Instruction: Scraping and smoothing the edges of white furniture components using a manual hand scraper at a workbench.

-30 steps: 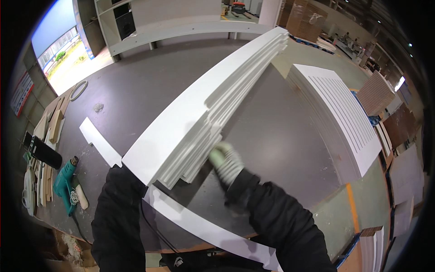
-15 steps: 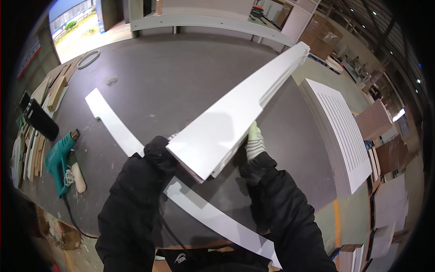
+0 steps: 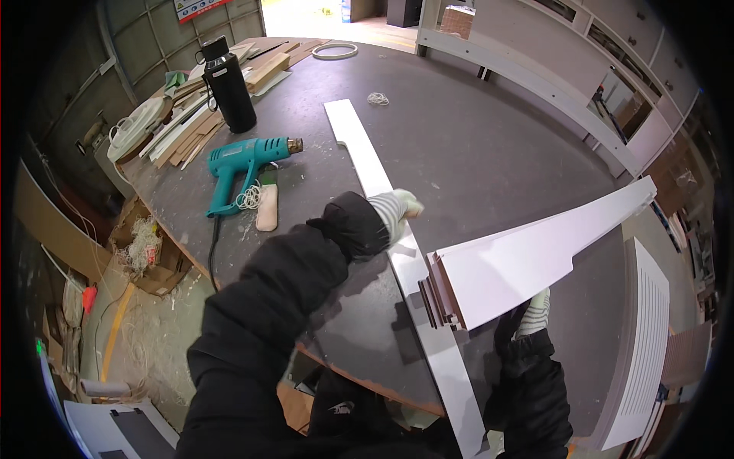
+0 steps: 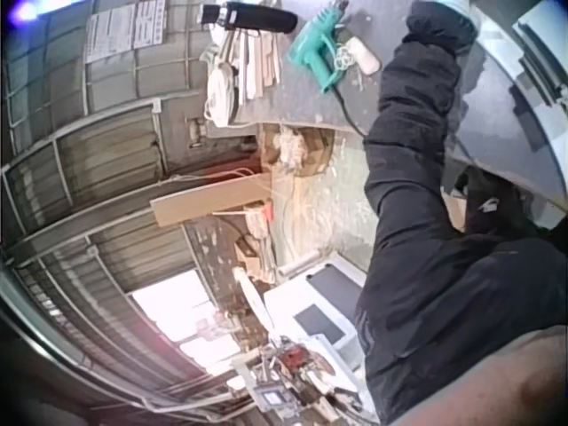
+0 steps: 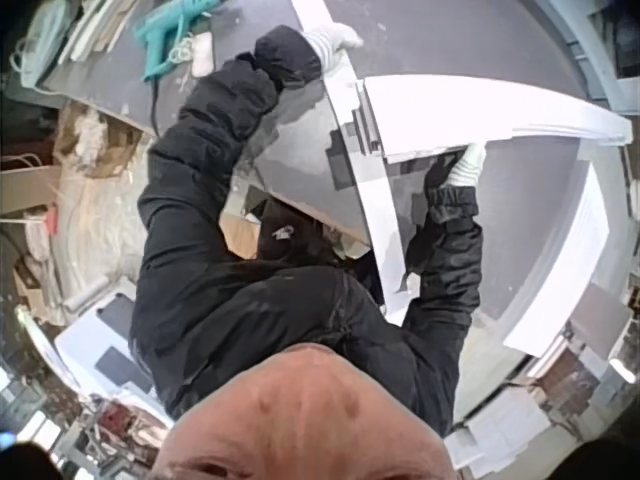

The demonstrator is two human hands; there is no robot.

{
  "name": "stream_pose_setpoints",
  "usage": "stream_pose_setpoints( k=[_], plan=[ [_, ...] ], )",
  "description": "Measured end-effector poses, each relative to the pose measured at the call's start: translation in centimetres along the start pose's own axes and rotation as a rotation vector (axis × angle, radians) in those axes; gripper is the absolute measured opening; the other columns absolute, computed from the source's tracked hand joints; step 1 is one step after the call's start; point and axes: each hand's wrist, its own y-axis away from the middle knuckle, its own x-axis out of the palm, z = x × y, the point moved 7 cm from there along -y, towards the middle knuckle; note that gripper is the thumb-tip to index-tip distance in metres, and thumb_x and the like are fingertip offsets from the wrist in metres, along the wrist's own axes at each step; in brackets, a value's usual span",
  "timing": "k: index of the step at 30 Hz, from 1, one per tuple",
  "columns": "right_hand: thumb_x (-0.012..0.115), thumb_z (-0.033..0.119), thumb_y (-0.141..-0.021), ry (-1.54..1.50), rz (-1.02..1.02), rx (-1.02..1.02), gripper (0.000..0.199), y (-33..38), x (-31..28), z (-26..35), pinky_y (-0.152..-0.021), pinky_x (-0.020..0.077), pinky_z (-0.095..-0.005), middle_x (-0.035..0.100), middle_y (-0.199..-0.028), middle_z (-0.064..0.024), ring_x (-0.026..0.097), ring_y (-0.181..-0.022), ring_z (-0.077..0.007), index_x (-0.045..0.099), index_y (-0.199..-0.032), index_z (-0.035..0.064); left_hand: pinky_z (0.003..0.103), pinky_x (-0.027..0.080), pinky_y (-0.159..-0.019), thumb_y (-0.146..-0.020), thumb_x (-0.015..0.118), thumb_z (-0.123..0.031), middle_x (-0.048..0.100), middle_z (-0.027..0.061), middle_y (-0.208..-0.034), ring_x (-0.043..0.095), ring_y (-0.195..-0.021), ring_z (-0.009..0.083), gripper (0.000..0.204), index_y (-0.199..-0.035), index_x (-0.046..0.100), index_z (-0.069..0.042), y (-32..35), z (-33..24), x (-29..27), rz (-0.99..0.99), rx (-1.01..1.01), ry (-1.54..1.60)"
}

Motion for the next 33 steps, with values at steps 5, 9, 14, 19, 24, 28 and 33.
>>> stream_pose_setpoints(
  k=[5, 9, 14, 19, 24, 28, 33],
  plan=[
    [0.055, 0.046, -0.096, 0.162, 0.046, -0.014, 0.062, -2.1, -6.4, -1.1, -0.099, 0.0418, -0.033, 0.053, -0.127, -0.0104, 0.05, -0.116, -0.0193, 0.041, -0.137, 0.0014, 0.032, 0.035, -0.108, -0.069, 0.085, -0.012, 0.053, 0.0165, -0.128, 0.047, -0.126, 0.027, 0.076, -0.134, 0.046, -0.003, 5.0, -1.8, 1.4, 0.464, 0.64, -0.809],
    [0.061, 0.03, -0.095, 0.639, 0.118, -0.136, 0.059, 8.6, -0.7, 1.5, -0.092, 0.0444, -0.0346, 0.056, -0.119, -0.0118, 0.053, -0.107, -0.0213, 0.037, -0.138, -0.0021, 0.039, 0.028, -0.113, -0.06, 0.091, -0.019, 0.015, 0.0243, -0.156, 0.027, -0.141, 0.0382, 0.102, -0.145, 0.035, -0.006, 5.1, 0.0, 1.5, 0.518, 0.555, -1.264],
    [0.08, 0.036, -0.064, 1.748, 0.55, -0.271, 0.089, 24.6, 4.5, 1.7, -0.082, 0.0458, -0.0516, 0.053, -0.116, -0.022, 0.054, -0.101, -0.0401, 0.038, -0.135, 0.0023, 0.037, 0.027, -0.115, -0.058, 0.093, -0.027, 0.013, 0.0258, -0.156, 0.024, -0.143, 0.0385, 0.106, -0.145, 0.035, -0.007, 5.3, 1.8, 2.1, 0.305, 0.526, -1.246],
    [0.074, 0.027, -0.068, 1.831, 0.384, -0.201, 0.086, 25.7, 1.6, 0.5, -0.086, 0.0444, -0.0524, 0.053, -0.114, -0.0235, 0.052, -0.101, -0.0443, 0.034, -0.139, 0.0006, 0.037, 0.041, -0.105, -0.07, 0.085, -0.032, 0.04, 0.0285, -0.143, 0.048, -0.128, 0.0353, 0.084, -0.135, 0.045, 0.002, 11.4, 2.1, 1.5, -0.194, 0.524, -1.094],
    [0.067, 0.017, -0.065, 1.424, 0.631, -0.305, 0.077, 27.9, 2.4, 0.5, -0.086, 0.0464, -0.0493, 0.055, -0.11, -0.0243, 0.053, -0.102, -0.0413, 0.039, -0.135, 0.0, 0.037, 0.052, -0.069, -0.082, 0.075, -0.042, 0.065, 0.0172, -0.088, 0.064, -0.079, 0.0256, 0.055, -0.112, 0.062, 0.003, 14.2, 8.1, 0.0, -0.254, 0.362, -0.173],
    [0.067, 0.018, -0.063, 1.004, 0.675, 0.004, 0.07, 30.5, 2.4, 0.0, -0.087, 0.0456, -0.0473, 0.057, -0.103, -0.0232, 0.055, -0.093, -0.0418, 0.048, -0.128, 0.0002, 0.029, 0.033, -0.035, -0.081, 0.073, -0.051, 0.048, 0.0022, -0.049, 0.042, -0.035, 0.0129, 0.044, -0.078, 0.063, -0.008, 17.4, 8.2, 3.2, -0.032, 0.013, 0.3],
    [0.068, 0.017, -0.062, 1.216, 0.684, -0.384, 0.071, 34.5, 1.2, 2.9, -0.083, 0.0453, -0.048, 0.051, -0.109, -0.0212, 0.05, -0.093, -0.04, 0.047, -0.129, 0.0041, 0.031, 0.036, -0.034, -0.087, 0.069, -0.039, 0.052, 0.0026, -0.052, 0.046, -0.037, 0.0163, 0.029, -0.078, 0.058, -0.014, 16.4, 9.6, 3.5, -0.123, -0.054, 0.639]
  ],
)
